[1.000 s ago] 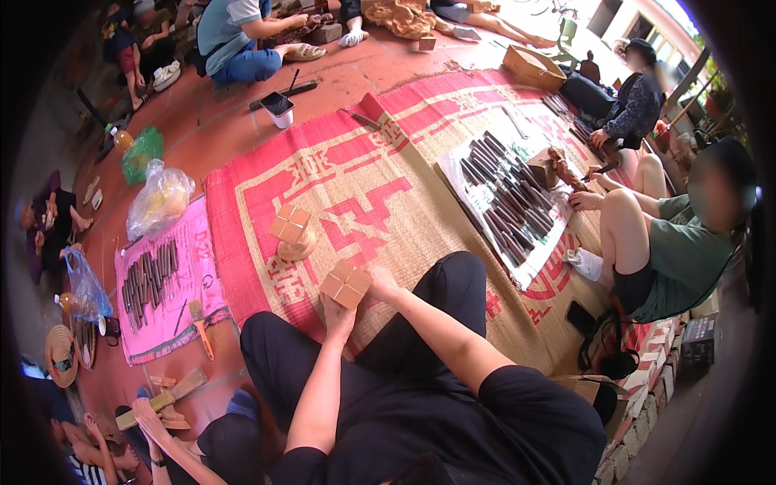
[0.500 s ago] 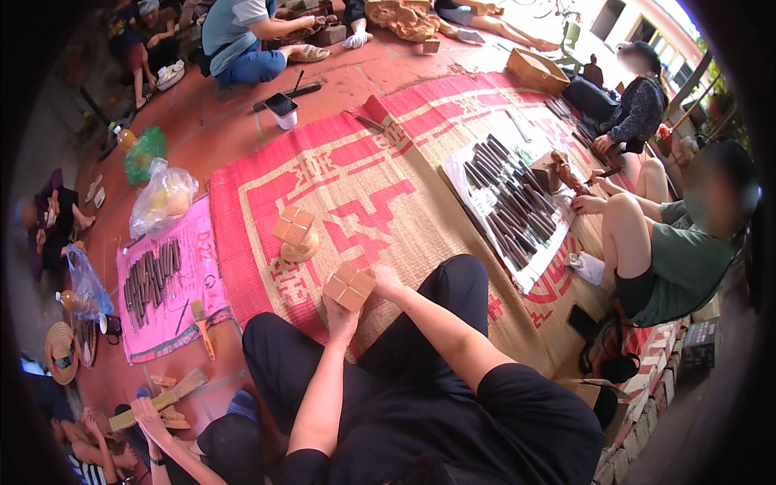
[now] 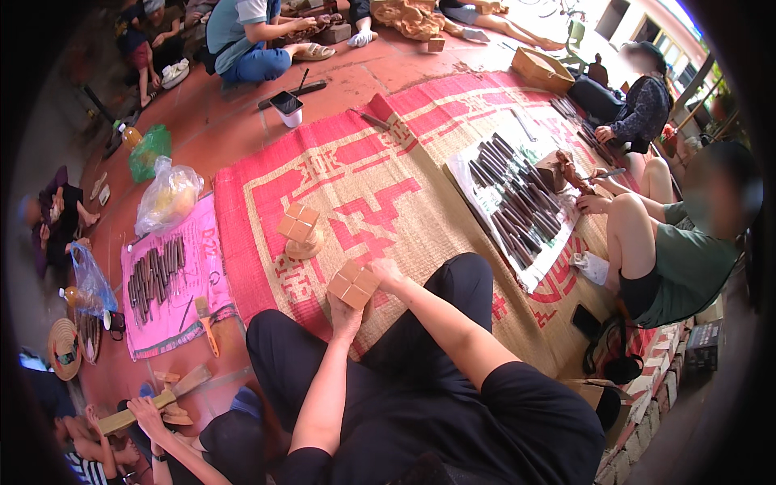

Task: The person sits on a mat and assembles small wooden blocks into a cube-like structure. They repeatedly pick up blocks, align them, and press them together to form a larger unit.

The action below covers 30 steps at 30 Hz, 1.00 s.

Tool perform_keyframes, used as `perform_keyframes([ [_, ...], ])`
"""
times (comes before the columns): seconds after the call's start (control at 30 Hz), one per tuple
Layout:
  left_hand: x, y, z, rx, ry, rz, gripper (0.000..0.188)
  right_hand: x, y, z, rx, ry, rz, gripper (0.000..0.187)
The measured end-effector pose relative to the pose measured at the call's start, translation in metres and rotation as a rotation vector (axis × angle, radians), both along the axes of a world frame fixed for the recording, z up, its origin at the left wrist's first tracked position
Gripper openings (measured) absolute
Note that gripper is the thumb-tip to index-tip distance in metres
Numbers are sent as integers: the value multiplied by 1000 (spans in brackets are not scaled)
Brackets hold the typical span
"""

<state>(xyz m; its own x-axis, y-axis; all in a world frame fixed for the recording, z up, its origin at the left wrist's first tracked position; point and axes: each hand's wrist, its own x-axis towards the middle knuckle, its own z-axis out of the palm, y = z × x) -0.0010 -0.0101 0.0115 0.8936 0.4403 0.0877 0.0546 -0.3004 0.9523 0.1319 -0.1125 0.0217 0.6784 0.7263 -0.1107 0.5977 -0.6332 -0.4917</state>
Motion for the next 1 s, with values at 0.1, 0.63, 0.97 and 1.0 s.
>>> perform_keyframes([
  [0.1, 3, -4, -8, 22, 11, 1, 56, 9, 13, -10, 66, -44, -18, 23],
  [0.63, 2, -5, 7, -149, 26, 33, 72, 11, 11, -16, -114, 25, 100, 26],
  [0.97, 2, -3, 1, -106, 17, 36, 71, -6, 3, -15, -54, -30, -10, 25],
  [1.0, 2, -5, 1, -116, 24, 34, 71, -10, -5, -24, -47, -21, -61, 26],
])
